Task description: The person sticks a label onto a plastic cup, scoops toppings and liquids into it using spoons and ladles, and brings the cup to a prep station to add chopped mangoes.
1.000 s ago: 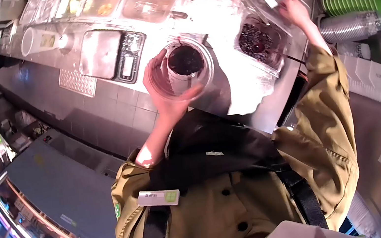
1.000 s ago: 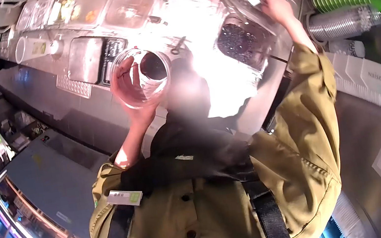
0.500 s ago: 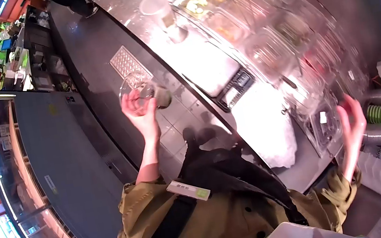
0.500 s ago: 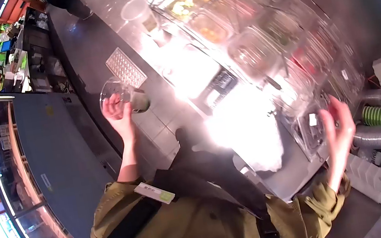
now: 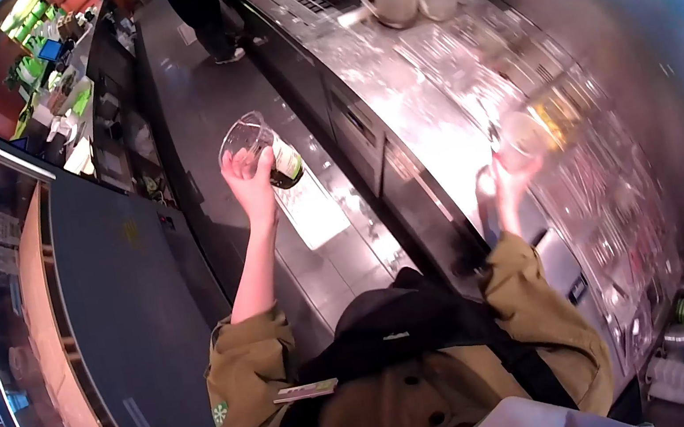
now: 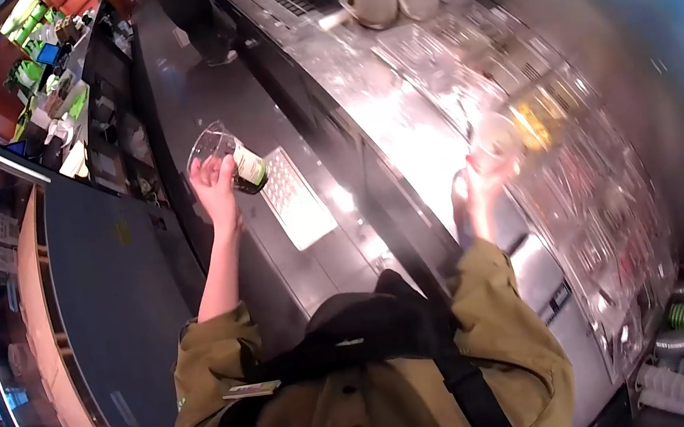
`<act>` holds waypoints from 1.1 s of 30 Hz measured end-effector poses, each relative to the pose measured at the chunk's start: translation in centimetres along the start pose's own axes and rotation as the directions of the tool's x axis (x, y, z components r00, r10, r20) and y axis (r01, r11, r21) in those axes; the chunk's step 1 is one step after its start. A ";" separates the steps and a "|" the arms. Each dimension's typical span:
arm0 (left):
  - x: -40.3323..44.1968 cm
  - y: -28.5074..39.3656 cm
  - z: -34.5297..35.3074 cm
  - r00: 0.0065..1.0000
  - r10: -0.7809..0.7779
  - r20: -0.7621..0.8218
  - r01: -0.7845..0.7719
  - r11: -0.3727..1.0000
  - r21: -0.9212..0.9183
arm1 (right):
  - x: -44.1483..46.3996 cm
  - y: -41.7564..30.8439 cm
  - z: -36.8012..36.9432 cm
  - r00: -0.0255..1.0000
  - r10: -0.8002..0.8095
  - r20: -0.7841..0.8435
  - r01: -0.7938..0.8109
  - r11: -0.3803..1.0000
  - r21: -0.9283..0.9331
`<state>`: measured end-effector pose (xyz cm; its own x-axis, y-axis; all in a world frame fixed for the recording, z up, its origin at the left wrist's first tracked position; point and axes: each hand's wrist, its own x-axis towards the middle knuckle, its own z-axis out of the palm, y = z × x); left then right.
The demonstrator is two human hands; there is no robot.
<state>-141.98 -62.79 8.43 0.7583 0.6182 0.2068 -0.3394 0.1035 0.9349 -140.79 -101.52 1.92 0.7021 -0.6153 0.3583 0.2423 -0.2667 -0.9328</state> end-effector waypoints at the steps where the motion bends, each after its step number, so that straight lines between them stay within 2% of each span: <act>1: 4.1 -1.5 0.0 1.000 0.020 0.006 -0.020 1.000 -0.008 | 0.6 0.1 0.5 0.996 -0.086 0.000 0.085 0.995 -0.058; 2: 8.0 -3.2 0.1 0.999 0.044 0.009 -0.044 0.999 -0.016 | 1.3 0.1 1.2 0.985 -0.173 0.007 0.172 0.979 -0.111; 4: 15.2 -6.2 1.7 0.994 0.106 -0.032 -0.106 0.994 0.003 | 2.0 -1.1 2.7 0.969 -0.233 0.086 0.247 0.932 -0.265; 5: 19.0 -8.6 2.7 0.987 0.150 -0.057 -0.145 0.986 0.080 | 1.9 -1.8 4.3 0.972 -0.216 0.087 0.233 0.920 -0.315; 7: 26.4 -11.7 5.3 0.993 0.120 -0.005 -0.118 0.980 0.159 | 2.6 -1.6 8.4 0.973 -0.183 0.137 0.223 0.896 -0.384; 8: 30.4 -13.6 6.9 0.992 0.124 -0.012 -0.119 0.975 0.186 | 3.4 -1.9 12.3 0.969 -0.166 0.183 0.220 0.917 -0.334; 9: 32.6 -11.4 9.2 0.990 0.139 -0.034 -0.126 0.961 0.245 | 4.5 -0.7 16.5 0.957 -0.226 0.181 0.273 0.914 -0.300; 10: 37.3 -13.7 10.1 0.996 0.055 0.069 -0.066 0.984 0.165 | 6.3 1.5 20.1 0.907 -0.331 0.259 0.403 0.859 -0.315; 11: 41.5 -14.7 11.5 0.974 0.221 0.040 -0.220 0.902 0.371 | 8.2 3.0 25.4 0.878 -0.371 0.302 0.449 0.857 -0.253; 12: 43.5 -11.2 12.9 0.986 0.163 -0.043 -0.140 0.931 0.336 | 9.7 3.0 31.2 0.857 -0.381 0.346 0.464 0.864 -0.197; 13: 47.9 -13.2 13.2 0.987 0.142 -0.078 -0.125 0.973 0.193 | 11.0 2.7 36.6 0.836 -0.389 0.386 0.468 0.874 -0.132; 14: 54.1 -17.4 13.5 0.972 0.215 -0.096 -0.197 0.966 0.169 | 12.4 2.3 41.6 0.819 -0.399 0.413 0.464 0.883 -0.067; 15: 59.7 -18.4 13.2 0.929 0.348 -0.129 -0.311 0.919 0.242 | 13.4 1.8 45.8 0.802 -0.404 0.440 0.459 0.888 -0.021; 16: 63.0 -18.3 14.0 0.887 0.444 -0.127 -0.394 0.871 0.293 | 14.6 1.8 48.9 0.796 -0.389 0.464 0.437 0.900 0.006; 17: 66.6 -18.4 13.8 0.908 0.407 -0.100 -0.370 0.891 0.264 | 15.7 1.8 51.6 0.796 -0.365 0.483 0.403 0.915 0.026; 18: 69.5 -17.6 13.4 0.919 0.370 -0.138 -0.273 0.848 0.455 | 16.5 2.1 53.7 0.799 -0.331 0.502 0.359 0.932 0.042; 19: 73.8 -19.7 13.0 0.921 0.373 -0.112 -0.295 0.856 0.425 | 17.3 2.6 55.4 0.810 -0.270 0.521 0.296 0.955 0.035; 20: 76.4 -18.6 13.0 0.962 0.271 -0.035 -0.216 0.833 0.509 | 17.5 2.8 57.1 0.826 -0.196 0.528 0.214 0.976 0.028; 21: 82.0 -20.8 13.2 0.954 0.289 -0.080 -0.225 0.865 0.449 | 18.0 2.5 60.5 0.845 -0.112 0.523 0.137 0.990 -0.009; 23: 90.7 -25.2 14.1 0.966 0.257 -0.026 -0.216 0.859 0.464 | 19.2 3.1 66.7 0.863 0.058 0.501 -0.020 0.997 -0.080; 24: 95.8 -28.4 14.9 0.953 0.301 -0.029 -0.243 0.819 0.519 | 19.3 2.0 70.5 0.872 0.097 0.480 -0.120 0.993 0.017; 26: 104.6 -32.6 16.8 0.928 0.373 0.011 -0.331 0.809 0.486 | 20.0 2.4 76.2 0.931 0.088 0.355 -0.058 0.994 -0.096; 27: 109.1 -34.3 17.7 0.933 0.358 0.039 -0.336 0.827 0.451 | 20.2 2.1 79.5 0.940 0.152 0.306 -0.158 0.987 -0.004; 31: 122.2 -40.6 20.6 0.963 0.239 0.123 -0.269 0.868 0.419 | 20.0 0.2 87.6 0.954 0.276 0.120 -0.260 0.956 -0.135; 33: 126.3 -43.4 22.8 0.972 0.201 0.125 -0.236 0.866 0.441 | 20.2 -1.2 90.8 0.962 0.271 0.041 -0.250 0.927 -0.278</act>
<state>-18.78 -6.97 0.55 0.7377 0.5244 0.4252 -0.2271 -0.4003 0.8878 -66.10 -46.32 6.82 0.7686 -0.6334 0.0898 -0.1371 -0.3002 -0.9440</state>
